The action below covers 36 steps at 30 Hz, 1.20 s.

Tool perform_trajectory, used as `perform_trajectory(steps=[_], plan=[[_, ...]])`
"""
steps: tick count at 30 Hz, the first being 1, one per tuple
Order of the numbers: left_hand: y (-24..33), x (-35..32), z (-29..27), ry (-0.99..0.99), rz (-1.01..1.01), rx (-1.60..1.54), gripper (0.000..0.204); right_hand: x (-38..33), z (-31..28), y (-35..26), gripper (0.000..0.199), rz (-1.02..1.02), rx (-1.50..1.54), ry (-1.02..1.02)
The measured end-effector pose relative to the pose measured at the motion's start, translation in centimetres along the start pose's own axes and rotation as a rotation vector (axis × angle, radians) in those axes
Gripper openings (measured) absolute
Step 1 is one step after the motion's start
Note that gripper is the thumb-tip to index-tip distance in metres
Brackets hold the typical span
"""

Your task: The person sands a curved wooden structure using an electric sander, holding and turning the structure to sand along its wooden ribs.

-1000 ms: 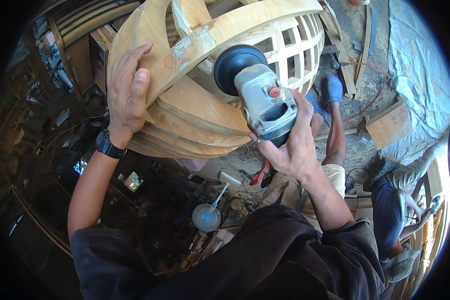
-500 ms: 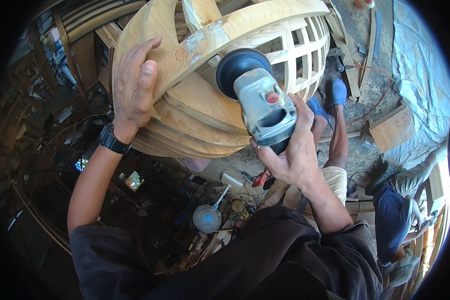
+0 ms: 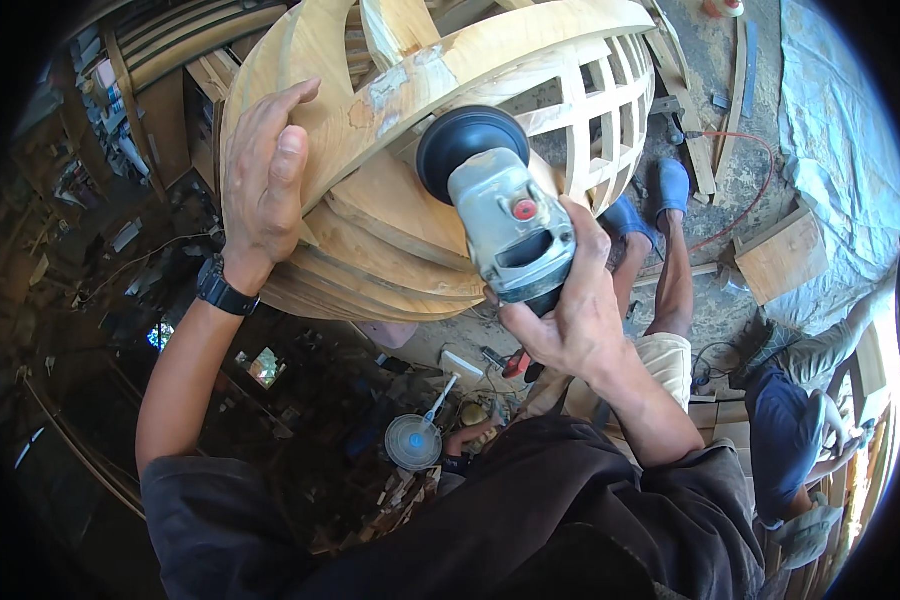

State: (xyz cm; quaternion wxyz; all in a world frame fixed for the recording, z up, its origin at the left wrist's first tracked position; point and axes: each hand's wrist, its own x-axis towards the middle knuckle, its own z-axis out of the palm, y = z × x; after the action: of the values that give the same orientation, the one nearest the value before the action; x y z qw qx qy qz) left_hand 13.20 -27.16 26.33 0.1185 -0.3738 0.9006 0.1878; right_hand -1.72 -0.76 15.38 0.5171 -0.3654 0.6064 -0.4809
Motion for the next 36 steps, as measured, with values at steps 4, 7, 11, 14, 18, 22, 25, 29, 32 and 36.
perform_trajectory(steps=[4, 7, 11, 14, 18, 22, 25, 29, 32, 36], plan=[[-0.2, -0.2, 0.2, 0.001, -0.011, 0.001, 0.062, 0.5, -0.6, -0.4, 0.095, 0.101, -0.005, 0.024], [-0.2, -0.2, 0.2, 0.004, -0.012, 0.009, 0.063, 1.0, -1.6, 0.2, 0.093, 0.161, 0.03, 0.087], [0.0, 0.1, 0.1, -0.004, -0.007, 0.012, 0.063, 1.7, -2.8, 1.5, 0.088, 0.202, 0.17, 0.233], [-0.1, 0.2, 0.1, -0.002, -0.003, 0.007, 0.063, 1.6, -2.5, 1.4, 0.087, 0.151, 0.107, 0.233], [-0.3, 0.0, 0.2, 0.002, -0.003, -0.01, 0.064, 0.7, -1.0, 0.4, 0.098, 0.05, 0.055, -0.007], [-0.4, -0.2, 0.2, 0.001, -0.019, -0.015, 0.065, 0.8, -1.0, 0.7, 0.095, 0.068, 0.072, 0.032], [-0.5, -0.3, 0.3, 0.002, -0.015, -0.013, 0.064, 1.9, -2.4, 1.8, 0.086, 0.081, 0.028, 0.195], [-0.4, -0.1, 0.5, 0.003, 0.004, -0.016, 0.06, 1.9, -6.3, 4.7, 0.08, 0.373, 0.273, 0.346], [-0.5, -0.2, 0.3, 0.017, 0.005, -0.006, 0.057, -0.3, -9.0, 5.3, 0.074, 0.419, 0.42, 0.501], [-0.7, -0.6, 0.9, 0.048, -0.015, 0.004, 0.056, -5.6, -13.3, 6.6, 0.066, 0.388, 0.542, 0.565]])
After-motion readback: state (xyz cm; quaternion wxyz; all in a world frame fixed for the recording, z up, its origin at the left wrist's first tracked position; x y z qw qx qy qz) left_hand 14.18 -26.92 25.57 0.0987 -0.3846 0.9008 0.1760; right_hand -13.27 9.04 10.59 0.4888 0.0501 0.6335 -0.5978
